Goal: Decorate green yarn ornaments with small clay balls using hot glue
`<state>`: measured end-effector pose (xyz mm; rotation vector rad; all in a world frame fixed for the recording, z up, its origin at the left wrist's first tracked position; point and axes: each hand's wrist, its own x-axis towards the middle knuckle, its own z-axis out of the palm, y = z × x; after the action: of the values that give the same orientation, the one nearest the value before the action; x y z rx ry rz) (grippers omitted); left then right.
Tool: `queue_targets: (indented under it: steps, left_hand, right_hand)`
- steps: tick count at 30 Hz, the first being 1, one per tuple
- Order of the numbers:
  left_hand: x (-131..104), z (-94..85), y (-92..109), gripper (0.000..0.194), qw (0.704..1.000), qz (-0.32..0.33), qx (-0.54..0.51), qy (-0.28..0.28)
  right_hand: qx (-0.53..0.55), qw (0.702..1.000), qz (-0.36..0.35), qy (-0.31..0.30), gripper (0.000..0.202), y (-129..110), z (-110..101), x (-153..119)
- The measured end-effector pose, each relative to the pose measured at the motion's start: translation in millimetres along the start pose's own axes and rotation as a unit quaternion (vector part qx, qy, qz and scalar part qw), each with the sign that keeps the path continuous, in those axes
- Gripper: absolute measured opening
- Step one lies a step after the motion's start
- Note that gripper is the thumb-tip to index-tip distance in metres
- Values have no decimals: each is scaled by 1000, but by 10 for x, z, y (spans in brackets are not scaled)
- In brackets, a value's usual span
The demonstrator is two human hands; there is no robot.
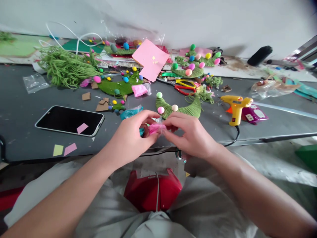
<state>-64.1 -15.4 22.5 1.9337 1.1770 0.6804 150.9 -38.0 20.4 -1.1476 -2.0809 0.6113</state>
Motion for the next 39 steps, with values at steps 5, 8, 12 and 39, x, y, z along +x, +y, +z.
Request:
queue_targets:
  steps: [5, 8, 12, 39]
  left_hand:
    - [83, -93, -2, 21, 996, 31, 83, -7]
    - [102, -135, -39, 26, 994, 32, 103, -6]
    - [102, -150, -80, 28, 994, 32, 101, -1]
    - [123, -126, -36, 23, 989, 54, 129, -50]
  right_hand:
    - [-18, 1000, -6, 7, 14, 35, -11, 22]
    - [-27, 1000, 5, 5, 14, 66, -59, 37]
    - [-2, 999, 37, -16, 13, 101, -108, 36]
    - [64, 993, 99, 9, 15, 112, -24, 54]
